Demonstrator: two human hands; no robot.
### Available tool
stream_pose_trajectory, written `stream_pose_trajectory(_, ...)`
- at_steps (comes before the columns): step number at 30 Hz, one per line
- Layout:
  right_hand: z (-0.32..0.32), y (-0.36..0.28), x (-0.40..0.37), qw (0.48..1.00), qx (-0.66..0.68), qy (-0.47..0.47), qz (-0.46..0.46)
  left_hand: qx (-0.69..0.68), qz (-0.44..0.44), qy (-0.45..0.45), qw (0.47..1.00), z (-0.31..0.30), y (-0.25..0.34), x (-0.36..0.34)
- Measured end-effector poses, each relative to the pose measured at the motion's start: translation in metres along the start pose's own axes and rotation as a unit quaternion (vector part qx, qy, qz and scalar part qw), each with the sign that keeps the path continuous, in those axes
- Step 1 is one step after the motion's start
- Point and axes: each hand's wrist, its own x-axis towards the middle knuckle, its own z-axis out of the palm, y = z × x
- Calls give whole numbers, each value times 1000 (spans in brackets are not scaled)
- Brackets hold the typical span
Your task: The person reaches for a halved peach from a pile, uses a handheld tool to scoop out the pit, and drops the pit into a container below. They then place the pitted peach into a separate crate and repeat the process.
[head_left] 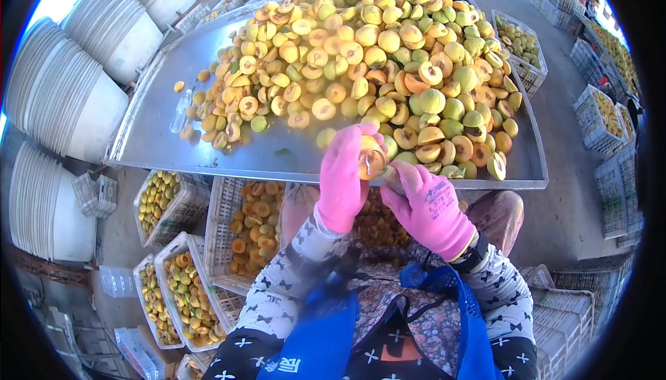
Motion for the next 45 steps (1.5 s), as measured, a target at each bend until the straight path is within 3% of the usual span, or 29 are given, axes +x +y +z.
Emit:
stream_pose_trajectory(2, -2, -2, 2, 1000, -9, -1, 2, 5, 22, -16, 1000, 3, 3, -2)
stream_pose_trajectory(3, -2, -1, 1, 1000, -27, -6, -5, -62, -3, -25, 998, 3, 3, -3)
stream_pose_trajectory(5, 0, 2, 1, 998, -65, -14, -19, -72, -12, -41, 997, 4, 4, -4)
stream_pose_trajectory(6, 1, 0, -1, 996, -80, -12, -29, -14, 3, -47, 999, 3, 5, -7)
stream_pose_trajectory(8, 5, 7, -6, 995, -78, -62, -17, -36, -49, -39, 997, 2, 8, -10)
stream_pose_trajectory(10, 5, 10, -7, 993, -79, -86, -15, -199, -178, -7, 964, 4, 12, -12)
stream_pose_trajectory(13, 10, 14, -15, 995, -22, -91, -29, -171, -194, 8, 966, 7, 17, -18)
stream_pose_trajectory(17, 11, -6, -21, 980, 166, -88, 66, -183, -188, 61, 963, 17, 14, -16)
stream_pose_trajectory(18, 17, -3, -20, 978, 198, -64, 22, -191, -194, 67, 960, 19, 15, -15)
stream_pose_trajectory(21, 6, -7, -21, 861, 421, -202, 201, -208, -217, 68, 951, 19, 20, -13)
stream_pose_trajectory(24, -14, -12, -10, 680, 575, -293, 347, -178, -204, 36, 962, 17, 17, -11)
stream_pose_trajectory(27, -8, -7, -15, 641, 628, -307, 317, -91, -168, 11, 982, 18, 6, -10)
stream_pose_trajectory(28, -7, -10, -16, 653, 623, -292, 317, -83, -154, 0, 985, 15, 1, -9)
stream_pose_trajectory(29, -6, -9, -19, 625, 647, -298, 321, -75, -140, -13, 987, 13, -2, -10)
stream_pose_trajectory(30, -5, -5, -21, 595, 669, -305, 323, -108, -214, 27, 970, 19, 5, -12)
stream_pose_trajectory(33, 0, 7, -32, 539, 707, -328, 318, -270, -316, -54, 908, 15, 10, -9)
stream_pose_trajectory(34, -2, 11, -32, 536, 709, -346, 303, -199, -343, -30, 918, 11, 7, -9)
stream_pose_trajectory(35, -3, 16, -34, 531, 711, -361, 287, -158, -318, -64, 932, 2, 2, -14)
stream_pose_trajectory(36, -1, 24, -43, 540, 694, -379, 288, -116, -295, -102, 943, -9, -5, -21)
stream_pose_trajectory(37, -2, 27, -46, 624, 600, -424, 267, -74, -268, -145, 949, -18, -7, -25)
stream_pose_trajectory(38, -4, 30, -48, 697, 492, -463, 241, 58, -292, -111, 948, -24, 0, -41)
stream_pose_trajectory(39, -7, 34, -51, 755, 375, -495, 210, 267, -191, -150, 932, -41, 11, -45)
stream_pose_trajectory(40, -2, 48, -69, 833, 251, -466, 162, 463, -79, -180, 864, -64, 25, -46)
stream_pose_trajectory(41, 11, 70, -99, 891, 123, -422, 114, 499, -65, -133, 854, -101, 21, -52)
stream_pose_trajectory(42, 19, 83, -115, 929, -9, -365, 67, 520, -94, -113, 841, -133, 29, -53)
stream_pose_trajectory(43, 17, 85, -112, 933, 9, -350, 87, 525, -214, -48, 823, -149, 40, -52)
stream_pose_trajectory(45, 13, 84, -102, 936, 46, -332, 112, 516, -230, -20, 825, -139, 54, -37)
